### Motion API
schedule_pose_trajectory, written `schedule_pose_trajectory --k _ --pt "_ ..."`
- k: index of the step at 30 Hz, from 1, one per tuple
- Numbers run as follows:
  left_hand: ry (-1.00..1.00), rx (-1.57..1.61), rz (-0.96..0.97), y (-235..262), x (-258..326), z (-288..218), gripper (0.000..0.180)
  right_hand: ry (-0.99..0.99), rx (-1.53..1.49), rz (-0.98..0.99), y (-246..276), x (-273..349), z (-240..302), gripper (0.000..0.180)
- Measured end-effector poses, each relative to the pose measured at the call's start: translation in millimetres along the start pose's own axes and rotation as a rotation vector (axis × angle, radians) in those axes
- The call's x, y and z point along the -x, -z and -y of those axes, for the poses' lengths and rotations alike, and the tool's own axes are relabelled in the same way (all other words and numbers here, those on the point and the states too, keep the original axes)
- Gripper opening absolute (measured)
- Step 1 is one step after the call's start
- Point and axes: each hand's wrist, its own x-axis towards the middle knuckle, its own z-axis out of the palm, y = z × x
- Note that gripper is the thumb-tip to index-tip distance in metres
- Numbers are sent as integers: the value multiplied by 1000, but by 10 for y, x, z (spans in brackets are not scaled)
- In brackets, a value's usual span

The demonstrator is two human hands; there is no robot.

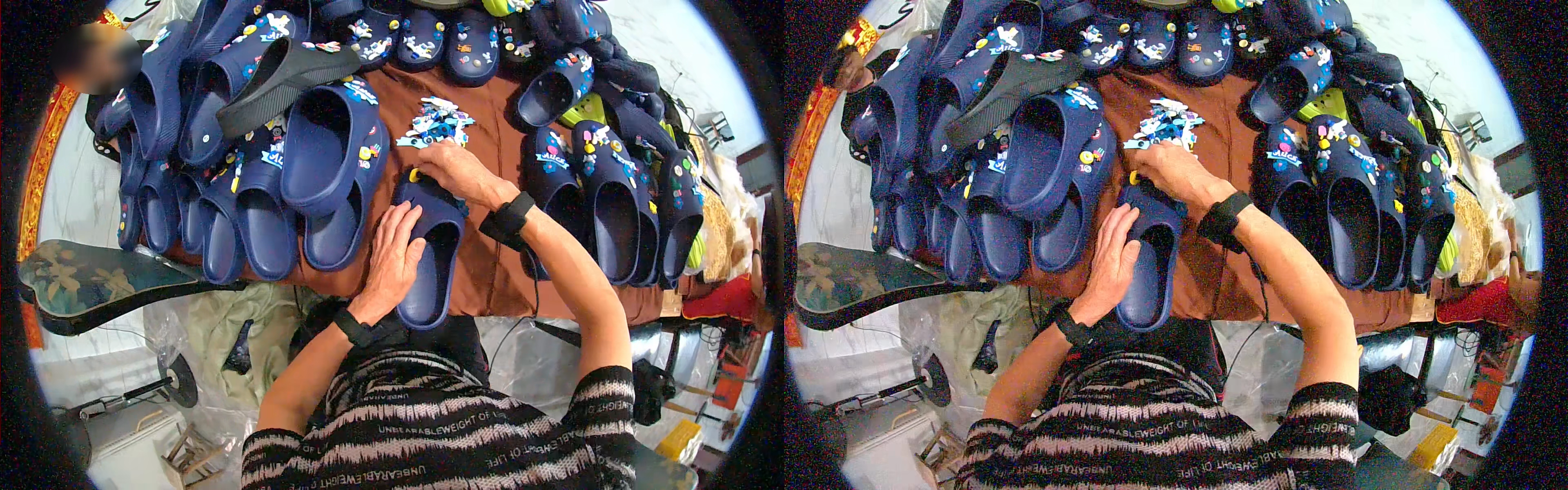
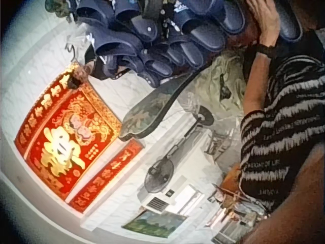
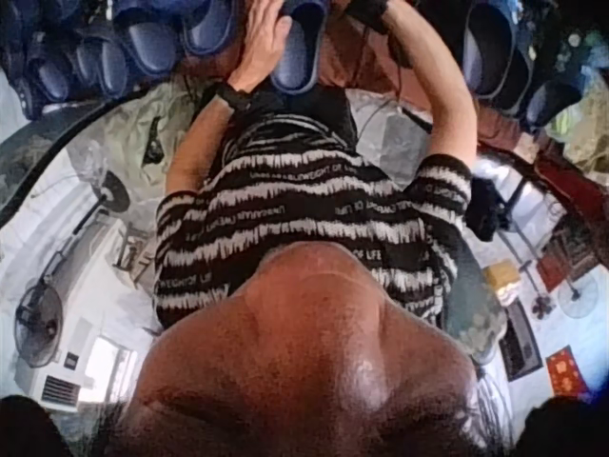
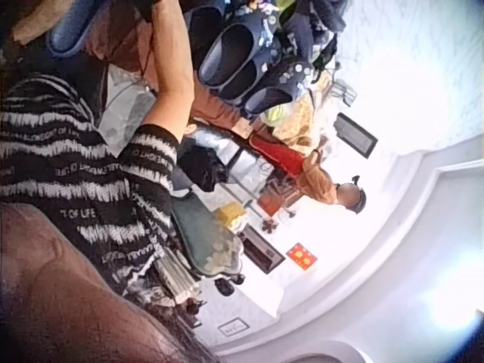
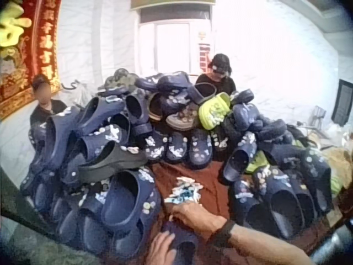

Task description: Attaching decorative charms and pins into the holes of rubber clogs.

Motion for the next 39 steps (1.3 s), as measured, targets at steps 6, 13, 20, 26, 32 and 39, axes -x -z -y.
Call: schedule_pose_trajectory --k 6,13,20,26,32,39 --pt "1 -12 10 0 1 -21 51 -196 -248 -146 -29 25 -19 14" --pt "-4 -13 -4 2 3 -12 49 11 168 -222 144 21 93 12" --pt "-2 -6 -2 4 -1 -14 48 104 204 -99 -13 93 93 12" --pt "7 9 -9 5 -1 -31 48 182 313 -14 31 48 131 11" --pt "5 11 -14 10 -2 -12 48 157 344 101 102 -16 290 12" --pt "7 5 -19 -18 7 5 48 112 352 197 57 36 307 15"
